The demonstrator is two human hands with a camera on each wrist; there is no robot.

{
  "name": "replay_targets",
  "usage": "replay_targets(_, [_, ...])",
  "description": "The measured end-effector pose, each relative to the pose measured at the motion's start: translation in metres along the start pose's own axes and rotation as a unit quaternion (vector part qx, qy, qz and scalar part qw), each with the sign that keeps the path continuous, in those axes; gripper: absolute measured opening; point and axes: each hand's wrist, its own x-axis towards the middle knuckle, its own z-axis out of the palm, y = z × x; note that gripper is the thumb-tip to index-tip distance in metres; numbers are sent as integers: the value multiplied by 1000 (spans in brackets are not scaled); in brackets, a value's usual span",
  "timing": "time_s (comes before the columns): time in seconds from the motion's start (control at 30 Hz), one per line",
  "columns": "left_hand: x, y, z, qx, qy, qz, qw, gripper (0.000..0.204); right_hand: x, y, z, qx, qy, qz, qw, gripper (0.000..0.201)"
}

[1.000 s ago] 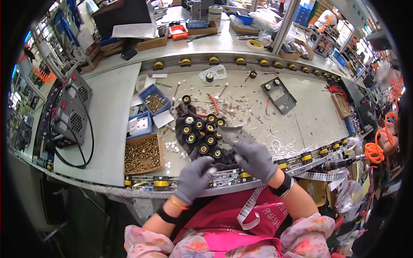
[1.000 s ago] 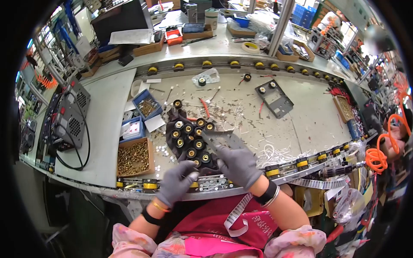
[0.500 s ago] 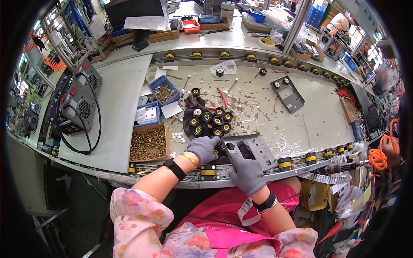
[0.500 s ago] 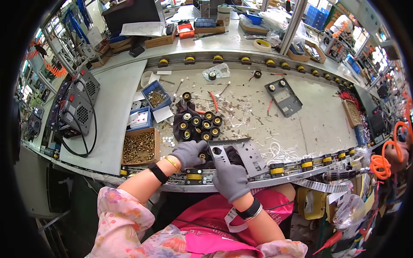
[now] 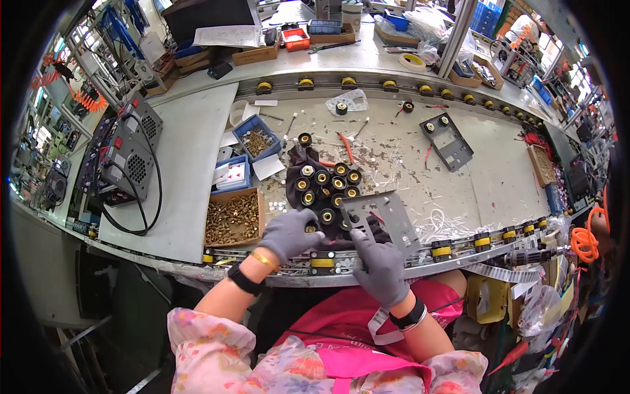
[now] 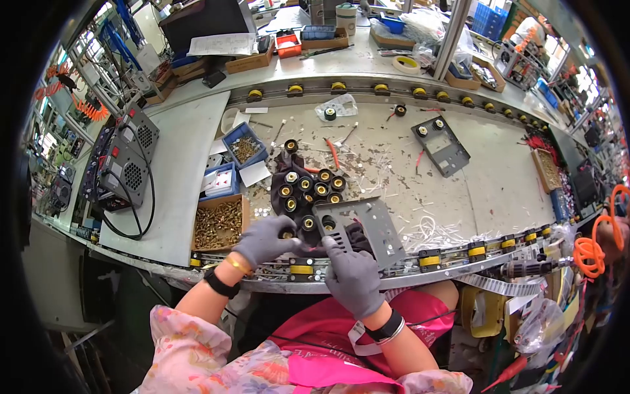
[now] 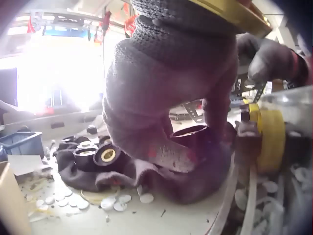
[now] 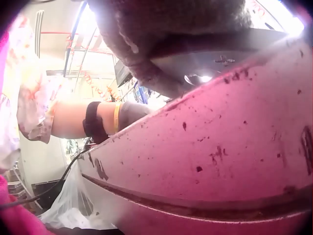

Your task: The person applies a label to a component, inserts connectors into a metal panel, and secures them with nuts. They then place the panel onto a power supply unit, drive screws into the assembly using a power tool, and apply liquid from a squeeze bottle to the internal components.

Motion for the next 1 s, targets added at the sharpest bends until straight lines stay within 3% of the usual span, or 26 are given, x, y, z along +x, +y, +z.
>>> replay_targets(0.07, [-18,-1,-19,-50,13,-47,998,48,3,-6,7,4,-42,-19,999,47])
replay_targets(0.13, [-36,2,-33,-117,80,-48,989,48,7,-11,18,-16,-103,-42,994,44])
replay_targets(0.17, [-44,0,-33,-166,99,-53,980,49,8,-17,20,-57,-219,-7,974,42])
replay_targets(0.27, [-65,4,-20,-354,106,-50,928,50,4,-18,27,-34,-189,-25,981,43])
replay_targets(0.33, [-75,18,-7,-386,97,-39,916,49,8,-20,8,15,-142,-9,990,56])
replay_targets(0.4, [-79,35,-2,-384,74,-41,920,48,13,-28,-8,174,-100,39,979,64])
replay_targets(0.5, [-78,49,13,-447,43,-5,893,45,9,-28,-8,235,-19,-63,970,68])
replay_targets(0.6, [-83,67,2,-513,15,18,858,41,-2,-20,-19,287,-5,-8,958,56])
replay_targets(0.67, [-89,67,-5,-573,0,21,820,37,-8,-12,-23,388,-43,21,920,61])
replay_targets(0.7, [-91,69,-8,-546,9,17,837,33,-10,-12,-22,436,-36,35,898,63])
replay_targets(0.77, [-87,71,-6,-377,157,202,890,34,-13,-12,-23,545,-37,48,836,67])
replay_targets(0.8, [-85,71,-6,-279,228,288,887,36,-13,-10,-22,562,-42,37,825,67])
replay_targets(0.83, [-86,72,-12,-236,220,327,888,38,-13,-6,-22,579,-49,26,813,66])
replay_targets(0.9, [-88,73,-16,-190,197,336,901,37,-13,-2,-23,607,-62,31,791,62])
replay_targets(1.0, [-86,75,-17,-157,183,356,903,35,-4,0,-35,459,-43,-57,886,57])
